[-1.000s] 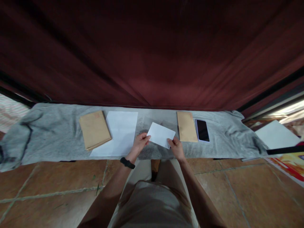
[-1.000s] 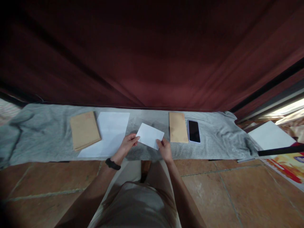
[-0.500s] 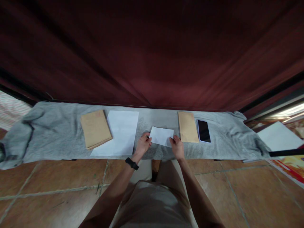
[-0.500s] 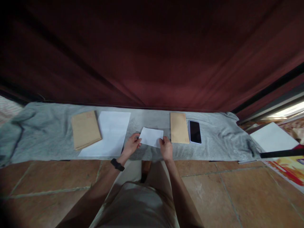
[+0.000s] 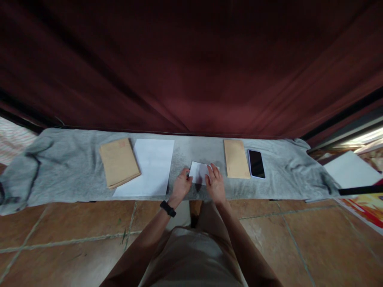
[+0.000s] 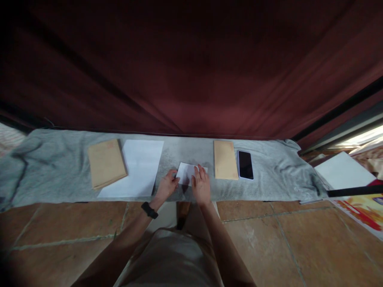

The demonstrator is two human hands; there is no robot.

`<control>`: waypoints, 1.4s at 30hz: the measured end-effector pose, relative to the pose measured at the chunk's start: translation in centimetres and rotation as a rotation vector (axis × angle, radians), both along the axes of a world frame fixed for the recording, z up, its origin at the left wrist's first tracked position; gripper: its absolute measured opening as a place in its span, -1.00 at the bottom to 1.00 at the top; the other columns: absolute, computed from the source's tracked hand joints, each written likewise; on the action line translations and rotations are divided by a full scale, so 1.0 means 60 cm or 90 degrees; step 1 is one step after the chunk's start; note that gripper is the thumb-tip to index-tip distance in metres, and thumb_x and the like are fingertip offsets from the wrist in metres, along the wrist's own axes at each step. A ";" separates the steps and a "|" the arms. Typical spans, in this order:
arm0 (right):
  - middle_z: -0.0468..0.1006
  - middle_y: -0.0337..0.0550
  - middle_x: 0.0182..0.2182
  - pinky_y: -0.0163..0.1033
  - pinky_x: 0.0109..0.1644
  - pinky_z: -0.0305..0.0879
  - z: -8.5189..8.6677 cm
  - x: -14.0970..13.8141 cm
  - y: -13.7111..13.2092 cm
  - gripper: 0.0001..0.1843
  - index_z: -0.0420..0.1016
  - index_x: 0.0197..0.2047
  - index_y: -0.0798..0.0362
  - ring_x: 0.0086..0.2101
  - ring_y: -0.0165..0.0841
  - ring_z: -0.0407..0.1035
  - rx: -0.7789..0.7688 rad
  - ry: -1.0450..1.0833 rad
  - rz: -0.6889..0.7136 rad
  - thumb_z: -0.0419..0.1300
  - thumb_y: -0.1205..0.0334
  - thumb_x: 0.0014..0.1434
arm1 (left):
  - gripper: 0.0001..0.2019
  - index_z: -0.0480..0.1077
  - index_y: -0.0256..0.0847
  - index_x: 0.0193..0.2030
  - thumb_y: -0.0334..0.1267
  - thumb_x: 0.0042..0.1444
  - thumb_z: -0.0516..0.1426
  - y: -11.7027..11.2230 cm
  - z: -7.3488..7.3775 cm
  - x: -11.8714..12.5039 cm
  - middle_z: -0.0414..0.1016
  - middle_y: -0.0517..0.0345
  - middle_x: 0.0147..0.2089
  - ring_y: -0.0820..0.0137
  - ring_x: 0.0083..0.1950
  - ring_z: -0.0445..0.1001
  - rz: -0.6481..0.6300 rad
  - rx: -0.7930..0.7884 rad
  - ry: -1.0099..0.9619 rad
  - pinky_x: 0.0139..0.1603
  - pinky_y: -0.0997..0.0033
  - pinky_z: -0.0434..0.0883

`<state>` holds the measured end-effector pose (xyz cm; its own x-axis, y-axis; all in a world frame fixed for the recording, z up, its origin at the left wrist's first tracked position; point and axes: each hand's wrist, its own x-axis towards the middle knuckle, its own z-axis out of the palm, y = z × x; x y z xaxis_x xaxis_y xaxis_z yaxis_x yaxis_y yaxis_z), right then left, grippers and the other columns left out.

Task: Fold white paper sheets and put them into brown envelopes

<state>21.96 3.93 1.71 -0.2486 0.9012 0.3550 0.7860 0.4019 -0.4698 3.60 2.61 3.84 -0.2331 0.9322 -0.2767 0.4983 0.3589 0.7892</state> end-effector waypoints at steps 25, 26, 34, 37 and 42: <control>0.15 0.07 0.43 0.16 0.42 -0.01 -0.035 -0.020 -0.033 -0.45 0.21 0.44 0.03 0.39 -0.07 0.07 0.028 -0.106 -0.012 -0.03 0.20 0.42 | -0.46 0.15 -0.35 0.44 -0.12 0.42 -0.10 -0.026 -0.029 0.033 0.15 -0.13 0.50 0.19 0.54 0.05 -0.263 0.245 0.429 0.51 0.04 0.08; 0.15 0.08 0.43 0.17 0.42 0.00 -0.036 -0.019 -0.034 -0.46 0.23 0.43 0.04 0.38 -0.05 0.07 0.028 -0.102 -0.017 -0.03 0.18 0.43 | -0.46 0.15 -0.36 0.44 -0.15 0.41 -0.10 -0.029 -0.028 0.031 0.15 -0.14 0.50 0.19 0.53 0.06 -0.259 0.241 0.433 0.51 0.04 0.08; 0.13 0.05 0.44 0.22 0.41 0.01 -0.052 0.000 -0.036 -0.44 0.21 0.44 0.00 0.37 -0.01 0.09 0.025 -0.077 -0.008 -0.03 0.08 0.44 | -0.53 0.26 -0.23 0.36 -0.17 0.36 -0.01 -0.028 0.018 -0.081 0.31 -0.09 0.41 0.11 0.50 0.12 -0.119 0.280 0.443 0.49 -0.01 0.08; 0.13 0.04 0.44 0.21 0.41 0.01 -0.057 0.001 -0.037 -0.44 0.21 0.44 0.01 0.37 0.00 0.09 0.023 -0.089 -0.014 -0.04 0.07 0.45 | -0.46 0.23 -0.41 0.34 -0.10 0.34 0.03 -0.024 0.049 -0.214 0.29 -0.36 0.36 -0.06 0.43 0.18 0.152 0.247 0.486 0.38 -0.04 0.20; 0.14 0.04 0.44 0.15 0.40 0.03 -0.066 0.002 -0.036 -0.43 0.18 0.46 0.02 0.35 -0.04 0.13 0.065 -0.149 -0.023 -0.07 0.07 0.45 | -0.33 0.31 -0.44 0.17 0.07 0.08 0.26 -0.049 0.062 -0.398 0.39 -0.44 0.16 -0.20 0.22 0.33 0.443 -0.016 0.486 0.10 -0.04 0.35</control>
<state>22.09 1.79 -2.26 -0.3026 0.8734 0.3816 0.8834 0.4074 -0.2318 -20.29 -0.34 7.55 -0.8402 0.5199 0.1539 0.5392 0.7714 0.3379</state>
